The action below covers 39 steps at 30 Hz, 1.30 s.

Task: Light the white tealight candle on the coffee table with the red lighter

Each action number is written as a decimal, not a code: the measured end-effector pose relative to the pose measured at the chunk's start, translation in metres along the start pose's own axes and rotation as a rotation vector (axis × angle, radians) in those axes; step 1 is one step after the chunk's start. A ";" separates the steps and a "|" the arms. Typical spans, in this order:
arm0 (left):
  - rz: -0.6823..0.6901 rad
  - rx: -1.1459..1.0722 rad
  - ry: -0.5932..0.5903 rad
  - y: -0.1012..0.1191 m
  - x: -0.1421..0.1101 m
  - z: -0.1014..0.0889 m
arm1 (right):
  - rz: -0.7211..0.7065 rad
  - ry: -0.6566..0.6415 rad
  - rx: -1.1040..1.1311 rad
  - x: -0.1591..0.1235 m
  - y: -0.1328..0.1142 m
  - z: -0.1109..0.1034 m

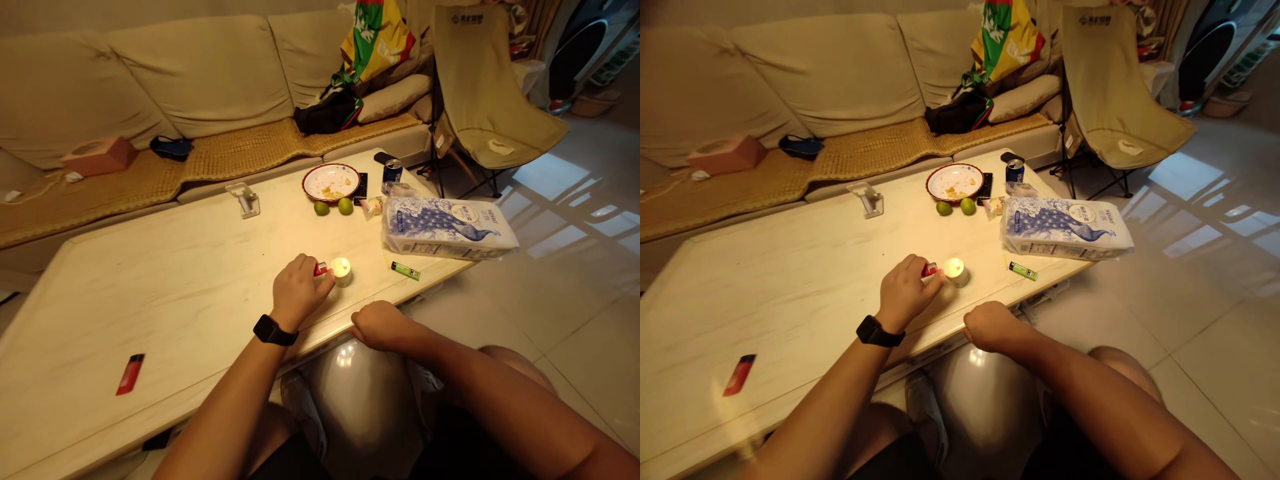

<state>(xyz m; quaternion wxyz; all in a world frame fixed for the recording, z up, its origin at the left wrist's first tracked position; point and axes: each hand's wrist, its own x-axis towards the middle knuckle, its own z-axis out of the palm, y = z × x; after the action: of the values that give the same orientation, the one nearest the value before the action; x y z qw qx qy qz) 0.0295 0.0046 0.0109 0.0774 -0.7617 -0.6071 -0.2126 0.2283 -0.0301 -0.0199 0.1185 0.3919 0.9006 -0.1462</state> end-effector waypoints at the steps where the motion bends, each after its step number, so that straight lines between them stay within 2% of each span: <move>1: -0.001 -0.002 0.004 -0.002 -0.001 -0.001 | 0.000 0.003 -0.001 0.000 0.000 0.001; 13: -0.008 0.000 0.024 -0.017 -0.008 -0.005 | -0.005 0.001 -0.017 0.003 0.001 0.000; 26: -0.011 0.008 0.009 -0.013 -0.007 -0.002 | -0.010 0.021 -0.031 0.003 0.002 0.006; 39: -0.015 -0.017 -0.002 -0.007 -0.004 -0.001 | 0.002 0.002 -0.014 0.002 0.001 0.003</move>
<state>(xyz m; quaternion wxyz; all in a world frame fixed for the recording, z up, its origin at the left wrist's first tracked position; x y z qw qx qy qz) 0.0222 0.0017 0.0095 0.0689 -0.7581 -0.6110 -0.2174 0.2281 -0.0290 -0.0235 0.1204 0.3923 0.9013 -0.1391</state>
